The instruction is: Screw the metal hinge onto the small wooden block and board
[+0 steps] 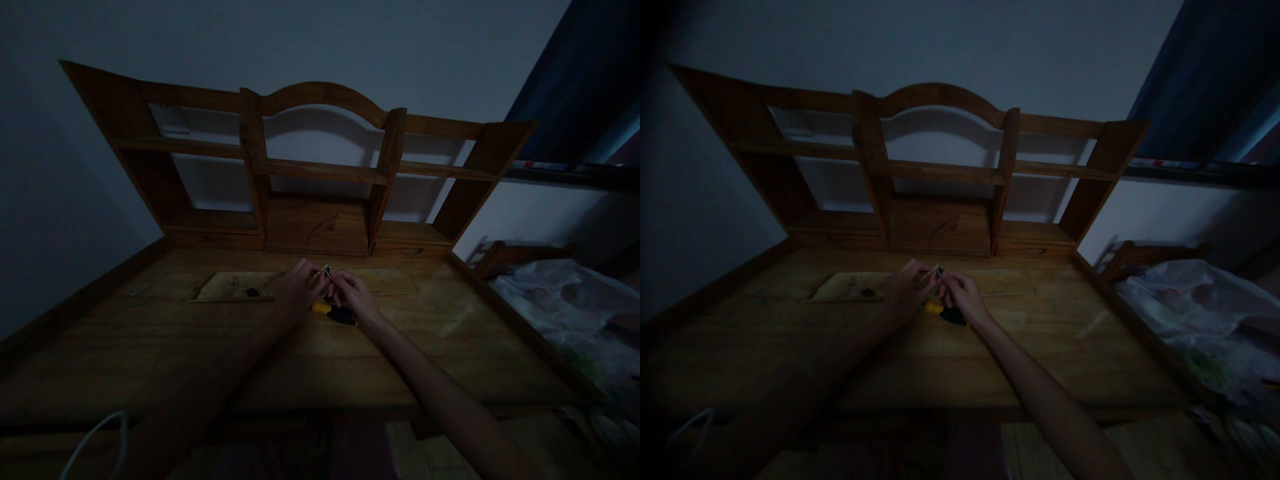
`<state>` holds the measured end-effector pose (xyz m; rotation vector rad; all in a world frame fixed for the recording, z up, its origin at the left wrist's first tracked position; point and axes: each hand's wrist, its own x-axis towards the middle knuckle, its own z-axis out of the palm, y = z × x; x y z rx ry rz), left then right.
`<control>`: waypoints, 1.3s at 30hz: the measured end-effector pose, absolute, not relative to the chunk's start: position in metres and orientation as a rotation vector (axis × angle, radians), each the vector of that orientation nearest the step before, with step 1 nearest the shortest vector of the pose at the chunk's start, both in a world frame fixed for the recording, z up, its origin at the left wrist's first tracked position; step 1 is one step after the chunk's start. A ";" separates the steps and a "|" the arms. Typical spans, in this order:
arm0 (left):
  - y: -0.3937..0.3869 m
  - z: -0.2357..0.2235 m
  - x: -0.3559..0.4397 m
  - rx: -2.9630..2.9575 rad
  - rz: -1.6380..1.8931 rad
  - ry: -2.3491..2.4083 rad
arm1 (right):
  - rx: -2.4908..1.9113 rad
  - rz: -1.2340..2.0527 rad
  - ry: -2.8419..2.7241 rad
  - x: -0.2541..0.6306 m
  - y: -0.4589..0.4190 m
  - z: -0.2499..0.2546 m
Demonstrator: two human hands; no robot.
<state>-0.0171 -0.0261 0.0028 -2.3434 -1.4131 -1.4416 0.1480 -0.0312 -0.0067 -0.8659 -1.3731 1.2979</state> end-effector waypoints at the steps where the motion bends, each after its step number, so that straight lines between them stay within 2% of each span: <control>1: -0.026 0.003 -0.017 -2.337 -1.438 -1.410 | -0.872 1.299 -1.378 0.148 -0.031 -0.007; 13: -0.025 0.001 -0.018 -2.336 -1.415 -1.413 | -0.873 1.255 -1.383 0.147 -0.029 -0.007; 20: -0.024 0.000 -0.018 -2.381 -1.373 -1.380 | -0.828 1.387 -1.405 0.146 -0.032 -0.006; 33: -0.024 -0.003 -0.018 -2.350 -1.348 -1.363 | -0.914 1.181 -1.379 0.146 -0.034 0.000; 39: -0.026 0.000 -0.016 -2.349 -1.343 -1.400 | -0.864 1.294 -1.385 0.148 -0.031 -0.006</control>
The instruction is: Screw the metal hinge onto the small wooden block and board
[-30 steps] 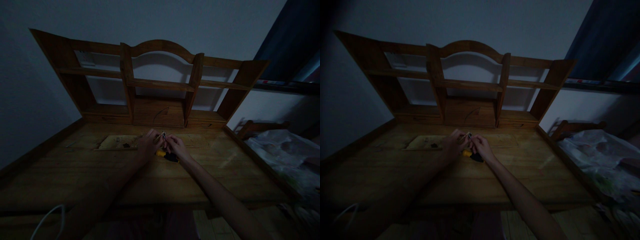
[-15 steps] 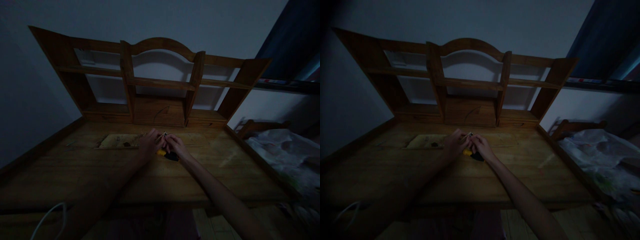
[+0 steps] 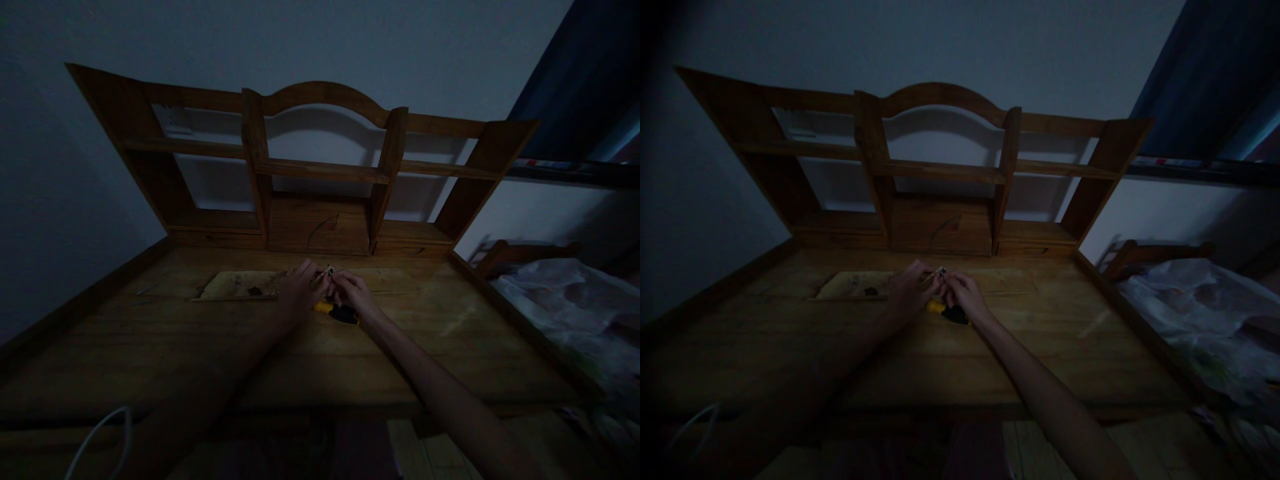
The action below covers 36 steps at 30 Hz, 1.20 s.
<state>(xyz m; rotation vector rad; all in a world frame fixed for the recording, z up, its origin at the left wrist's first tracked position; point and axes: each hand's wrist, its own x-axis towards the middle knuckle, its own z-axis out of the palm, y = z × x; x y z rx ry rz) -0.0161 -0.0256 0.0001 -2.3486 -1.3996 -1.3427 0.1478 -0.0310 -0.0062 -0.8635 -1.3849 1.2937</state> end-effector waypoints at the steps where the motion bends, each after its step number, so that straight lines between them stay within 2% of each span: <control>1: -0.026 0.001 -0.016 -2.350 -1.343 -1.404 | -0.854 1.309 -1.395 0.148 -0.031 -0.007; 12: -0.026 0.000 -0.016 -2.345 -1.372 -1.389 | -0.906 1.226 -1.345 0.148 -0.031 -0.004; 36: -0.028 0.002 -0.016 -2.333 -1.348 -1.436 | -0.898 1.262 -1.314 0.147 -0.031 -0.005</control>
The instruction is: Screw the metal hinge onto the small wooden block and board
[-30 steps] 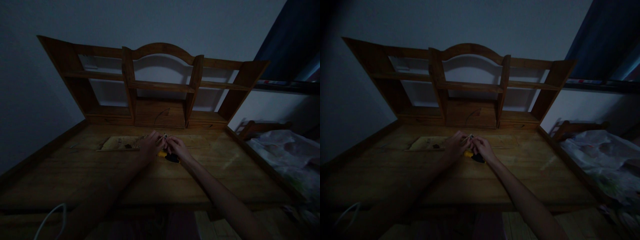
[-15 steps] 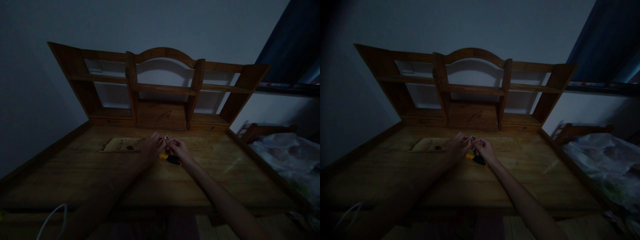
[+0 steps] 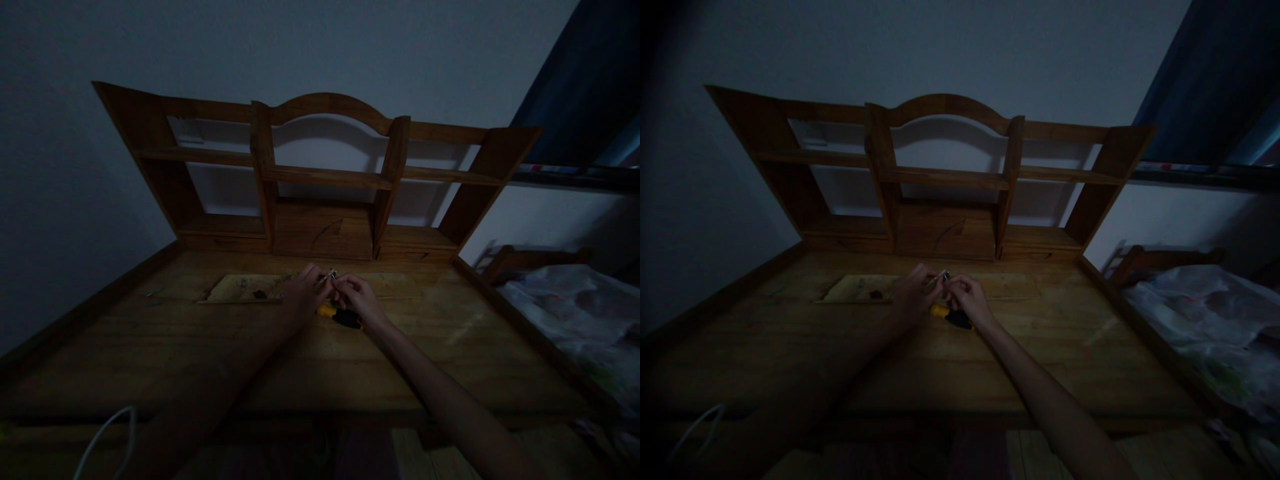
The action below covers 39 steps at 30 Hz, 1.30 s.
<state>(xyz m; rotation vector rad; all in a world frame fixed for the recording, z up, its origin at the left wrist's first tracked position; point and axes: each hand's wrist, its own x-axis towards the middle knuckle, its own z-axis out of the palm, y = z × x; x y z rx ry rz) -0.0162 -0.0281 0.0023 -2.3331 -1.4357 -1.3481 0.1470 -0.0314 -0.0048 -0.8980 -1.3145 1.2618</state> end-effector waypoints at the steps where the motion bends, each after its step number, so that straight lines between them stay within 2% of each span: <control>1: -0.028 0.003 -0.016 -2.338 -1.355 -1.428 | -0.894 1.265 -1.316 0.147 -0.031 -0.005; 39: -0.030 0.005 -0.015 -2.338 -1.343 -1.448 | -0.841 1.257 -1.367 0.146 -0.035 -0.002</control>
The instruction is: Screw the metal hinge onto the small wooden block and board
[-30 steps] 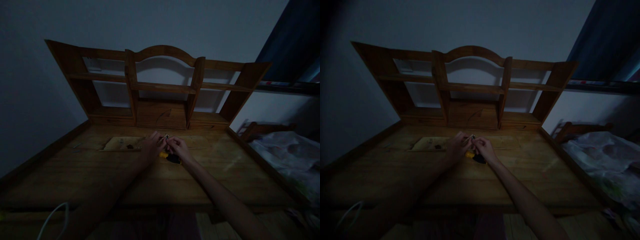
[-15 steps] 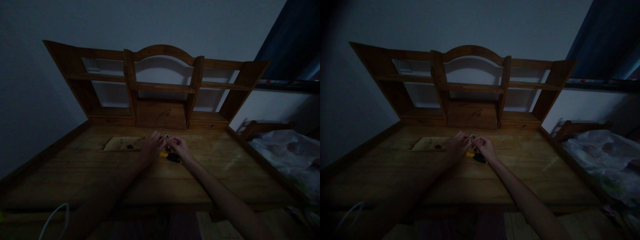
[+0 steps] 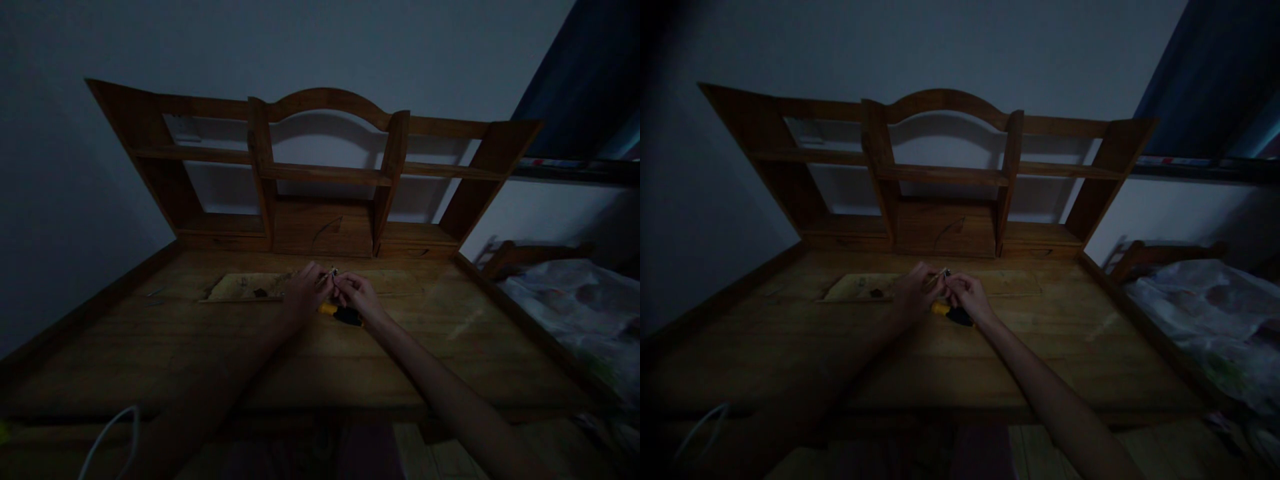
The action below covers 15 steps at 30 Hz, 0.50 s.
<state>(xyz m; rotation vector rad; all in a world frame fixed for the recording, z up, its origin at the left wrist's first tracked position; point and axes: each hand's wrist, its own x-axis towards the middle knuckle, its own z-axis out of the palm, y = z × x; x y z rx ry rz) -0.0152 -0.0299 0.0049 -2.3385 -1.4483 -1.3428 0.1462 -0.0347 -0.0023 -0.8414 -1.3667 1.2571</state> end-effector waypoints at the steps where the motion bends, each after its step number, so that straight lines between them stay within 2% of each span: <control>1: -0.030 0.005 -0.015 -2.341 -1.340 -1.447 | -0.842 1.252 -1.369 0.146 -0.035 -0.003; 15: -0.029 0.006 -0.015 -2.373 -1.228 -1.476 | -0.893 1.201 -1.366 0.145 -0.034 -0.004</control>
